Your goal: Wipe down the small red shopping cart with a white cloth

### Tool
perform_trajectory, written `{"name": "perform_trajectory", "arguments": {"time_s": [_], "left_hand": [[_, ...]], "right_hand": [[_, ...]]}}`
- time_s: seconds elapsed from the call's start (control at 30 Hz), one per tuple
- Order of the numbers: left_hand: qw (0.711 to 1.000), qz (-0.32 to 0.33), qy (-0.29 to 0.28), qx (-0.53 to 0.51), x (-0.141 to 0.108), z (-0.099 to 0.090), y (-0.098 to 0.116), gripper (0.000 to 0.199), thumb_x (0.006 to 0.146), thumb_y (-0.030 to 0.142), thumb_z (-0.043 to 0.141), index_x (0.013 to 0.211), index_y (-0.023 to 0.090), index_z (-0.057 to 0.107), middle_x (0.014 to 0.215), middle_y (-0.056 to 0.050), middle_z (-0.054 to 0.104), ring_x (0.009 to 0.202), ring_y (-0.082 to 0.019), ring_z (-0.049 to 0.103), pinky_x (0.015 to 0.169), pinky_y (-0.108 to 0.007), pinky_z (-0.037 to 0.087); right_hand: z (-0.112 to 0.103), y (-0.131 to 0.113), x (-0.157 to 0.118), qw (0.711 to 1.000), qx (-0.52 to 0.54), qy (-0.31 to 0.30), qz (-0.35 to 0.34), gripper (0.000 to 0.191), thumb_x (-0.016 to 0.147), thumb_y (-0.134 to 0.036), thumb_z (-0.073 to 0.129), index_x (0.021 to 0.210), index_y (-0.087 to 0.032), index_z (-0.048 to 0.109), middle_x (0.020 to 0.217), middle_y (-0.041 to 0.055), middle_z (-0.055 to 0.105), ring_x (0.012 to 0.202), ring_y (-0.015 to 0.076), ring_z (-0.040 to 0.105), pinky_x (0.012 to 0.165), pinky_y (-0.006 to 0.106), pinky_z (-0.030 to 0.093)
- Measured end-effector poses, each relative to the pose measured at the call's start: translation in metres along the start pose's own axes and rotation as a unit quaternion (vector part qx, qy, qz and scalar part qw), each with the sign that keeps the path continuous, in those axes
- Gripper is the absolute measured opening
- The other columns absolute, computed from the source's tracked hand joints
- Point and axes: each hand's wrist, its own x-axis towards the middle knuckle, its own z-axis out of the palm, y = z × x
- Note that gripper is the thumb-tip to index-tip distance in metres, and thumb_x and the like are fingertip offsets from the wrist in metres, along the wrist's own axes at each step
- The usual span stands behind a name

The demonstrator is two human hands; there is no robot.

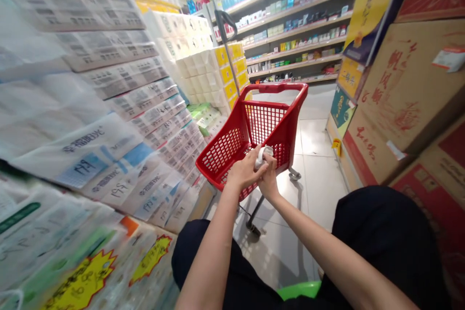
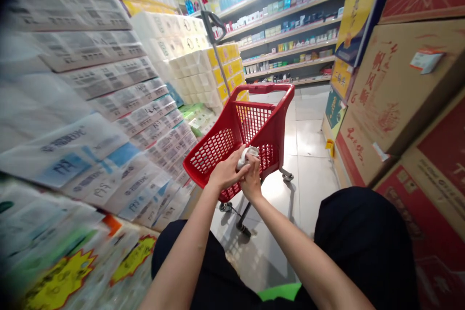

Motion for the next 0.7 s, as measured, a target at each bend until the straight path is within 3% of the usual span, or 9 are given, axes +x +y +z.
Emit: {"name": "perform_trajectory", "arguments": {"time_s": [0.07,0.17,0.23,0.33,0.43,0.6,0.7], "left_hand": [[1.000,-0.015,0.008,0.007,-0.004,0.000,0.000,0.074,0.096,0.056,0.045,0.157,0.034,0.010,0.159,-0.005,0.035,0.121,-0.028,0.061,0.095,-0.037,0.050],[0.999,-0.035,0.012,0.018,-0.010,-0.002,0.000,0.076,0.095,0.053,0.048,0.157,0.035,0.009,0.156,-0.005,0.039,0.114,-0.029,0.065,0.092,-0.038,0.051],[0.999,-0.032,0.013,0.022,-0.011,-0.003,-0.001,0.074,0.096,0.051,0.047,0.157,0.035,0.010,0.155,-0.005,0.041,0.117,-0.028,0.063,0.094,-0.037,0.050],[0.999,-0.021,0.014,0.024,-0.009,-0.002,0.000,0.071,0.096,0.049,0.046,0.157,0.034,0.013,0.156,-0.004,0.040,0.123,-0.026,0.059,0.096,-0.036,0.049],[0.999,-0.026,0.016,0.024,-0.004,0.001,0.002,0.069,0.097,0.047,0.046,0.157,0.033,0.016,0.156,-0.004,0.039,0.122,-0.025,0.060,0.096,-0.035,0.050],[0.998,-0.052,0.013,0.013,0.001,-0.001,0.002,0.066,0.097,0.046,0.045,0.156,0.032,0.018,0.148,-0.004,0.051,0.117,-0.025,0.063,0.094,-0.034,0.050],[0.997,-0.070,0.011,0.009,-0.001,-0.006,-0.006,0.060,0.098,0.047,0.041,0.154,0.032,0.025,0.138,-0.003,0.060,0.113,-0.025,0.065,0.093,-0.034,0.050]], "right_hand": [[0.005,0.004,0.015,0.999,0.010,0.028,0.038,0.054,0.088,-0.026,0.052,0.139,-0.028,0.035,0.127,0.0118,0.042,0.124,0.0258,0.045,0.105,0.049,0.042],[-0.001,0.019,0.060,0.991,0.010,0.105,0.086,0.043,0.090,-0.031,0.051,0.132,-0.027,0.041,0.125,0.0120,0.043,0.122,0.0264,0.047,0.104,0.050,0.041],[-0.009,0.032,0.094,0.979,-0.008,0.168,0.113,0.042,0.090,-0.033,0.049,0.130,-0.025,0.041,0.126,0.0138,0.042,0.123,0.0268,0.046,0.107,0.051,0.037],[-0.016,0.042,0.119,0.974,-0.025,0.188,0.123,0.039,0.091,-0.032,0.046,0.128,-0.024,0.042,0.126,0.0139,0.042,0.122,0.0261,0.046,0.108,0.050,0.036],[-0.010,0.031,0.090,0.986,-0.019,0.133,0.101,0.035,0.091,-0.030,0.045,0.126,-0.024,0.043,0.125,0.0137,0.043,0.121,0.0263,0.046,0.107,0.050,0.037],[0.001,0.007,0.004,0.996,0.024,-0.072,-0.051,0.035,0.089,-0.021,0.045,0.124,-0.024,0.046,0.119,0.0114,0.049,0.120,0.0256,0.046,0.104,0.048,0.041],[-0.008,0.014,0.011,0.991,0.021,-0.107,-0.079,0.028,0.087,-0.021,0.048,0.115,-0.024,0.051,0.116,0.0104,0.050,0.117,0.0257,0.047,0.102,0.047,0.042]]}}
